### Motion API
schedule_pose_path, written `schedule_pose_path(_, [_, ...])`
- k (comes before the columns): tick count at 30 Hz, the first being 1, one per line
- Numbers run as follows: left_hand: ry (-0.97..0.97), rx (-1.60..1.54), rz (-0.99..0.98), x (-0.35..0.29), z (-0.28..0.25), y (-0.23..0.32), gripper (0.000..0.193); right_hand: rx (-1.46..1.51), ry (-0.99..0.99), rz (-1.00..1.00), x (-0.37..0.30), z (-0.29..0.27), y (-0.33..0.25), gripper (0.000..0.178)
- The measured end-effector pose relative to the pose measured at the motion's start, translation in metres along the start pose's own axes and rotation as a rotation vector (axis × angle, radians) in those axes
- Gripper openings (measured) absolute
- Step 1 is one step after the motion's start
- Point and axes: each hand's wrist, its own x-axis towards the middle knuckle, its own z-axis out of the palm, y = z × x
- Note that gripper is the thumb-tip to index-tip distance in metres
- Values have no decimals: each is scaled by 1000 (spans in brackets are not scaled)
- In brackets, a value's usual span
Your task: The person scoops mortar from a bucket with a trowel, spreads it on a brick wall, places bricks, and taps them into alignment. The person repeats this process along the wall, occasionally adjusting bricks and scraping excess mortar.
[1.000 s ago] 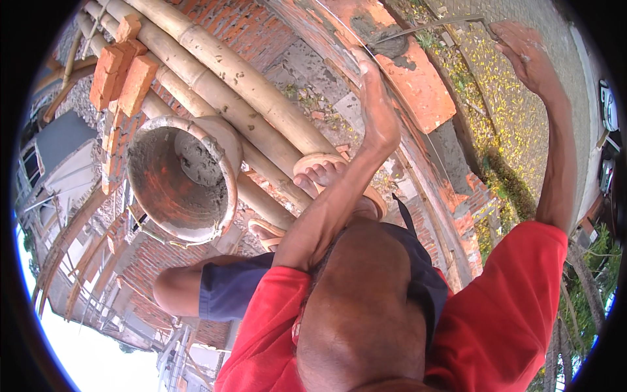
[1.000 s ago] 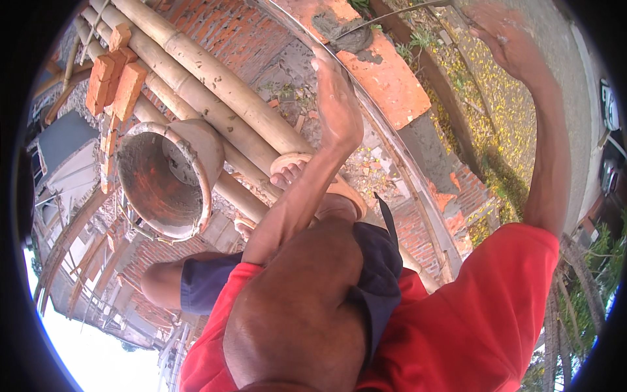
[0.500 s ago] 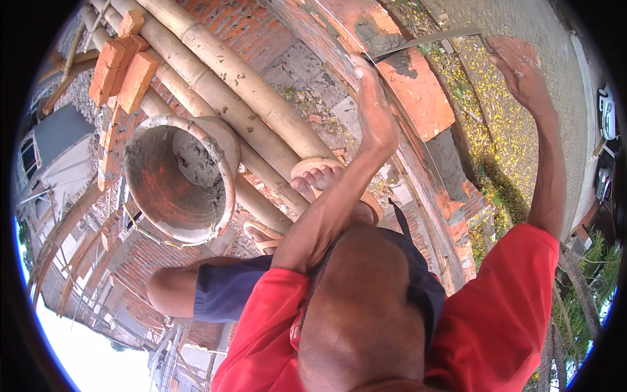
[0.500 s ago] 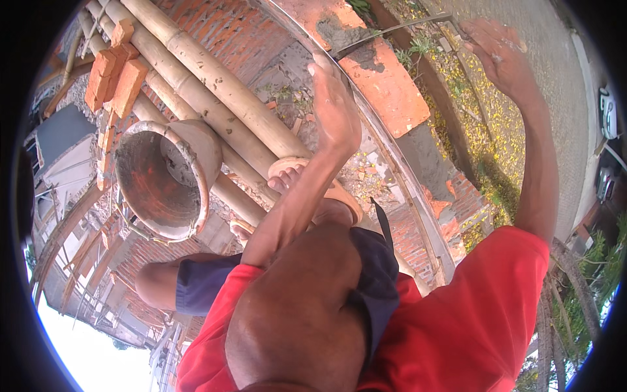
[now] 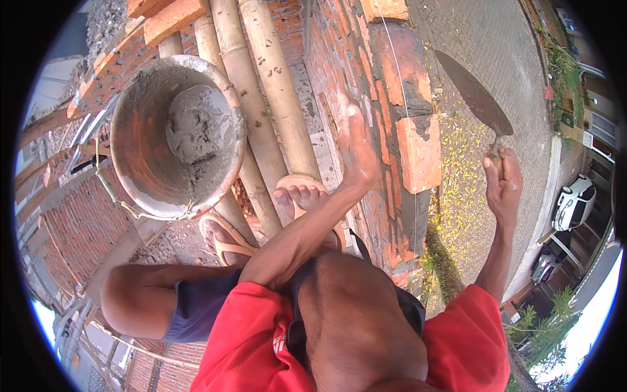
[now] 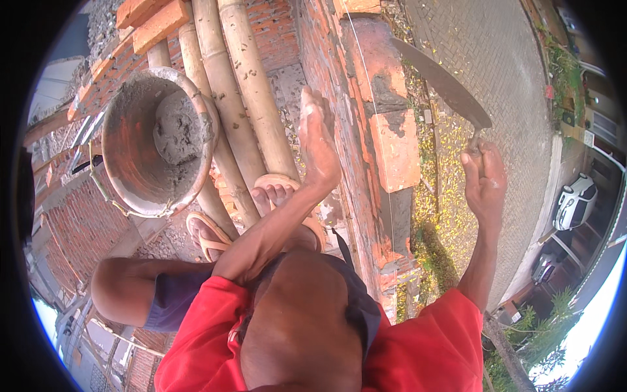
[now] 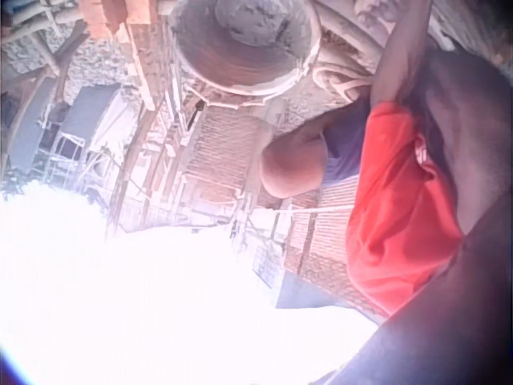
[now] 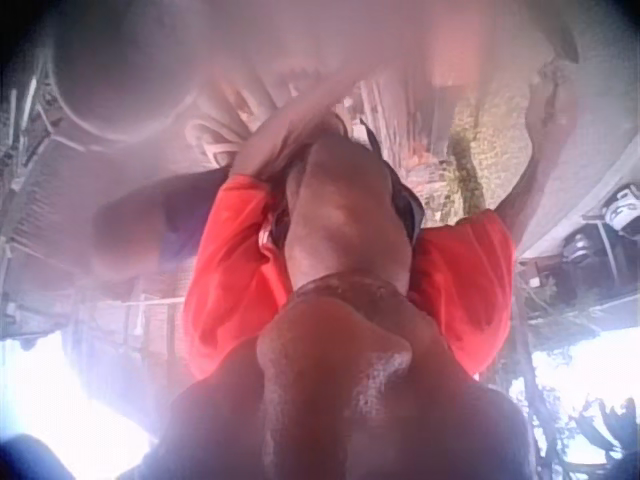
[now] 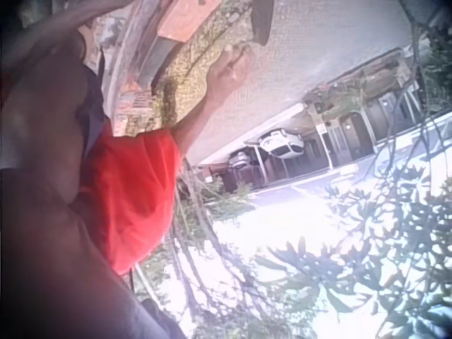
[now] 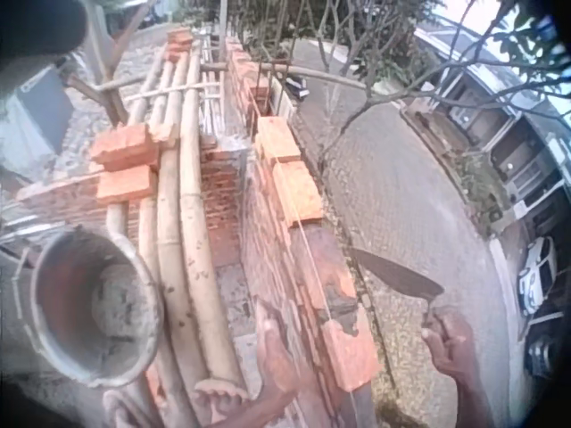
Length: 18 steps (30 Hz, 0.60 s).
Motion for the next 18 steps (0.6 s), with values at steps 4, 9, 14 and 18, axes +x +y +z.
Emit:
schedule_pose_path(4, [31, -6, 420, 30, -21, 73, 70, 797, -179, 507, -53, 50, -116, 28])
schedule_pose_path(9, [58, 39, 663, 64, -20, 163, 64, 586, -86, 347, -19, 190, -181, 40])
schedule_pose_path(14, [-118, 122, 728, 76, -5, 198, 61, 633, 112, 558, 13, 256, -167, 44])
schedule_pose_path(18, [-199, 156, 680, 71, 0, 189, 60, 586, 180, 595, -37, 256, -143, 50])
